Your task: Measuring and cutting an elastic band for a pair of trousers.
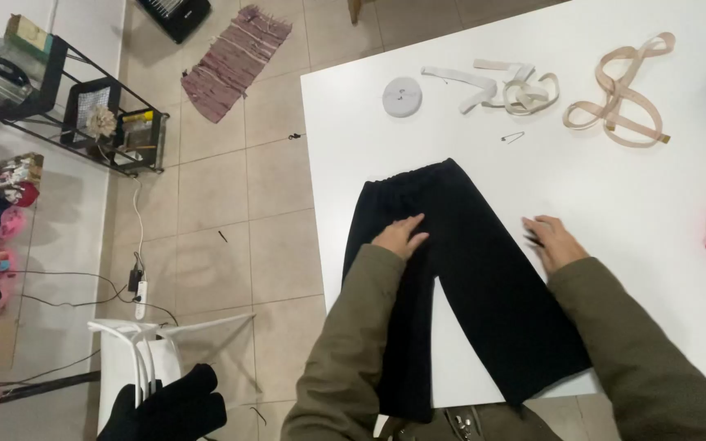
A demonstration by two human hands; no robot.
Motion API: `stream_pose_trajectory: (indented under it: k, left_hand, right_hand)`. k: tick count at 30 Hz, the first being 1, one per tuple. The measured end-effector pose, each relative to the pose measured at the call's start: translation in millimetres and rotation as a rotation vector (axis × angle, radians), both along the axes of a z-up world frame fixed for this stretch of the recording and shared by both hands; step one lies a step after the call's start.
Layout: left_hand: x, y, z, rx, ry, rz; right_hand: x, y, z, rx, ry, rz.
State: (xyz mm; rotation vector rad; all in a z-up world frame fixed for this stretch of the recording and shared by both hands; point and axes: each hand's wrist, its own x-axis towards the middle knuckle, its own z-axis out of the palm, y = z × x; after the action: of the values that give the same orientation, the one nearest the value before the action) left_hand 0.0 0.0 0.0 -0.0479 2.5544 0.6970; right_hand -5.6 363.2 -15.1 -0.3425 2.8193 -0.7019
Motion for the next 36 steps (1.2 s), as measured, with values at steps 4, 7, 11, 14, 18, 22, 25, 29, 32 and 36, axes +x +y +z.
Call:
stream_pose_trajectory:
  k: [4,7,11,14,18,22,25,29,32,36]
  left_hand:
    - [-50,-66,-20,0.242,0.335,0.012]
    - [-83,-84,-19,-0.030,0.624,-0.054]
    - [-97,-83,-9,-0.078,0.557,-0.263]
    - [-95,-87,4,-0.024,0.501,-0.288]
    - [-70,-89,77,0.229,0.606,-0.337]
    - [-62,-108,90,0.204,0.628,-0.376]
    - [-56,-132,66,0.057,0.726,-0.461]
    - [-53,-144,49,-0.091,0.849,-0.381]
    - [-54,-121,60,-0.066,0.847,-0.420]
    - [-39,-78,125,0.009,0.816,-0.476]
  right_hand:
    - [3,19,15,0.029,-0.031,-0.063]
    - [-14,7,17,0.188,-0.104,-0.062]
    - [-73,-68,34,-0.001,0.159,0.292]
    - [-119,-160,39,-0.236,0.291,0.535]
    - [-144,-216,20,-0.074,0.075,0.735]
    - [-140,-193,42,-0.169,0.083,0.842]
    - [-137,-150,49,-0.163,0.274,0.757]
    - [-131,-109,46,-0.243,0.402,0.682]
    - [-122,-115,57,-0.169,0.399,0.684]
    - [-95,-150,106,-0.232,0.412,0.854]
